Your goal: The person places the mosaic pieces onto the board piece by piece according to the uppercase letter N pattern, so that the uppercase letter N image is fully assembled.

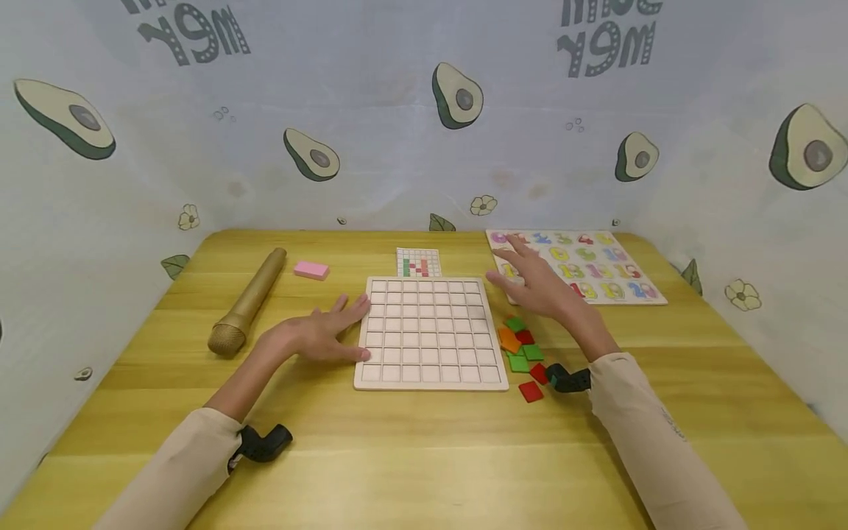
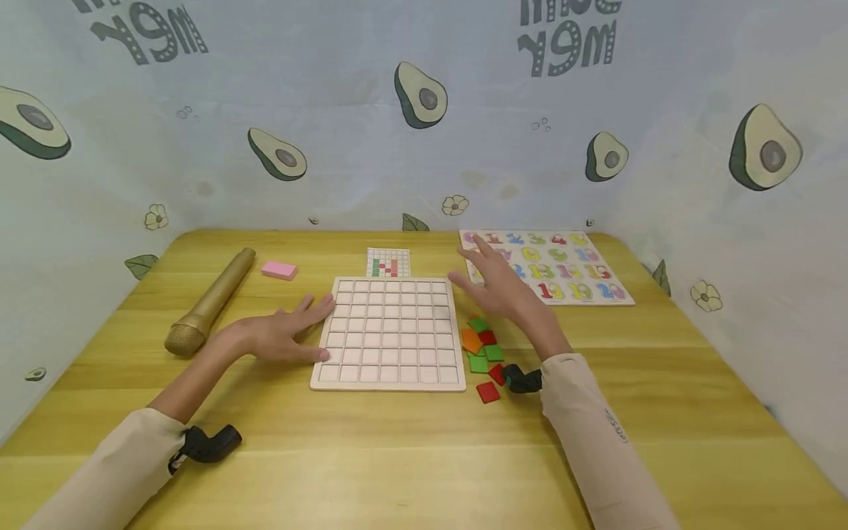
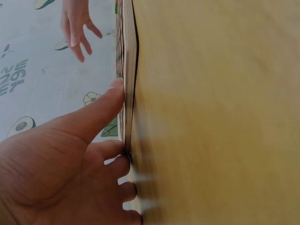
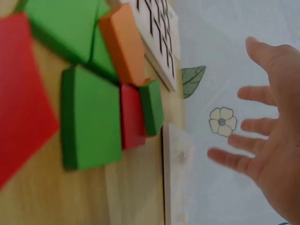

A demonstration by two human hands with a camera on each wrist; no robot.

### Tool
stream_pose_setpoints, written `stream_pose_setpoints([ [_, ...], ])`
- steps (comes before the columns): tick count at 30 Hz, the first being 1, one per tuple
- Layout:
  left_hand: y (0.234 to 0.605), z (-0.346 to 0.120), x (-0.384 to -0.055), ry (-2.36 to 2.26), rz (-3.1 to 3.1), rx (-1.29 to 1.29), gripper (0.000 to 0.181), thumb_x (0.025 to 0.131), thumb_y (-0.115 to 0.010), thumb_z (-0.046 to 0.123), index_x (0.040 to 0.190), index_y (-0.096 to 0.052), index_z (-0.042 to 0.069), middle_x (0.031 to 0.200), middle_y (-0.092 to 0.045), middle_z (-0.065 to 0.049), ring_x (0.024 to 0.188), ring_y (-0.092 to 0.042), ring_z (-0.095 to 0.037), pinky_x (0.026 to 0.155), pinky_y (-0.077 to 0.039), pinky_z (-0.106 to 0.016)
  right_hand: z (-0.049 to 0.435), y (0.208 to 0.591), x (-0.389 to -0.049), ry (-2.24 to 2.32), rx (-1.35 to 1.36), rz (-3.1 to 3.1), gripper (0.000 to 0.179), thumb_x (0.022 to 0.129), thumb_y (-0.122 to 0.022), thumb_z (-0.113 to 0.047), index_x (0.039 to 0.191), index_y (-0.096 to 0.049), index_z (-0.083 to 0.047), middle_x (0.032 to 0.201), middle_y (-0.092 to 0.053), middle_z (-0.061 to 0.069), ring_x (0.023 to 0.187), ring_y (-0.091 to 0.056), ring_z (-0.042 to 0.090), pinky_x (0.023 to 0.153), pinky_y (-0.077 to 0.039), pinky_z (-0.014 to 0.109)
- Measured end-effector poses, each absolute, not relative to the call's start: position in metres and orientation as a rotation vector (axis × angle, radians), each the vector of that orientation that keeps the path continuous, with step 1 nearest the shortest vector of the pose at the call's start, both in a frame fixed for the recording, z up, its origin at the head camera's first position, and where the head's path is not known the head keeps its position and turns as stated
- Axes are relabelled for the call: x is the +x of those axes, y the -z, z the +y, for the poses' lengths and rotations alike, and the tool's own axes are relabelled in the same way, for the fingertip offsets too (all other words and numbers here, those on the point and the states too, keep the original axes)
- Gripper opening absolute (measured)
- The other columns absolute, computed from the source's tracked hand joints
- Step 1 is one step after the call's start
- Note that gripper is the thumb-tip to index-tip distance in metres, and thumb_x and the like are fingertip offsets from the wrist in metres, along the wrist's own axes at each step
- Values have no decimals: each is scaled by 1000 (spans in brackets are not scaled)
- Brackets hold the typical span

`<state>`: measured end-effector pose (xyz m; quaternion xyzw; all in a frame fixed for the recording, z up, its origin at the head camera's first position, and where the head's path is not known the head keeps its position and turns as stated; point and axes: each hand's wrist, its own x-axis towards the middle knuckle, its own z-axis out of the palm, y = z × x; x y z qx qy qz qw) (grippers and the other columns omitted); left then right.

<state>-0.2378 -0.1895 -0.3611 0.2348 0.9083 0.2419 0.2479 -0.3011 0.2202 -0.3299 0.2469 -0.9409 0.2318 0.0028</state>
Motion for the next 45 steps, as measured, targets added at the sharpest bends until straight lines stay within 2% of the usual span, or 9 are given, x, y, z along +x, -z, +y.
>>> stream_pose_setpoints([
  [3, 351, -184, -231, -637, 2477, 660, 113, 100, -65, 67, 175, -2, 11, 182, 7, -10, 166, 12, -37, 126, 6, -74, 228, 336, -299, -743, 806, -2851, 58, 107, -70, -29, 153, -56, 3, 162, -43, 28, 145, -47, 49, 104, -55, 63],
  [5, 350, -183, -232, -635, 2473, 675, 113, 100, -68, 65, 175, -2, 10, 182, 7, -12, 165, 12, -40, 125, 7, -75, 232, 339, -299, -739, 832, -2799, 49, 103, -77, -23, 142, -66, 4, 144, -58, 27, 124, -61, 46, 89, -61, 54],
  [9, 344, -183, -230, -667, 2446, 687, 114, 101, -69, 62, 174, -1, 8, 181, 8, -16, 164, 14, -43, 123, 9, -77, 236, 341, -299, -707, 905, -2766, 32, 99, -81, -19, 122, -77, 3, 117, -70, 21, 100, -67, 36, 74, -59, 40],
  [12, 345, -186, -231, -671, 2448, 685, 114, 100, -68, 64, 174, -1, 9, 181, 8, -15, 164, 14, -42, 124, 8, -77, 237, 340, -301, -712, 947, -2781, 25, 97, -83, -20, 110, -80, 0, 102, -74, 13, 90, -67, 29, 71, -56, 34],
  [16, 351, -189, -236, -654, 2462, 672, 114, 100, -66, 68, 175, 0, 12, 181, 8, -12, 165, 14, -38, 126, 5, -75, 237, 339, -303, -760, 967, -2846, 17, 94, -87, -22, 99, -81, -7, 89, -71, 1, 82, -62, 20, 72, -53, 31],
  [22, 338, -182, -227, -652, 2443, 645, 107, 105, -67, 53, 173, 1, 5, 180, 10, -17, 164, 15, -41, 126, 7, -73, 241, 340, -305, -821, 988, -2960, 14, 92, -89, -23, 94, -82, -12, 84, -70, -3, 79, -60, 18, 76, -54, 31],
  [26, 337, -180, -226, -635, 2452, 621, 102, 108, -65, 49, 173, 0, 5, 181, 8, -16, 165, 13, -40, 128, 5, -71, 243, 342, -306, -853, 1034, -2986, 17, 89, -92, -24, 95, -81, -11, 85, -70, -3, 79, -61, 18, 76, -56, 31],
  [33, 339, -179, -227, -639, 2451, 617, 103, 107, -66, 48, 173, -1, 5, 180, 8, -17, 165, 13, -40, 128, 5, -71, 253, 347, -309, -914, 1051, -3014, 19, 88, -93, -20, 97, -81, -8, 82, -69, -2, 77, -60, 19, 72, -52, 27],
  [45, 339, -179, -226, -641, 2461, 619, 102, 107, -66, 49, 173, -2, 4, 180, 7, -17, 165, 11, -42, 128, 4, -72, 262, 341, -310, -905, 1148, -3051, 13, 90, -90, -14, 99, -84, -7, 90, -71, 1, 79, -57, 19, 74, -52, 28],
])
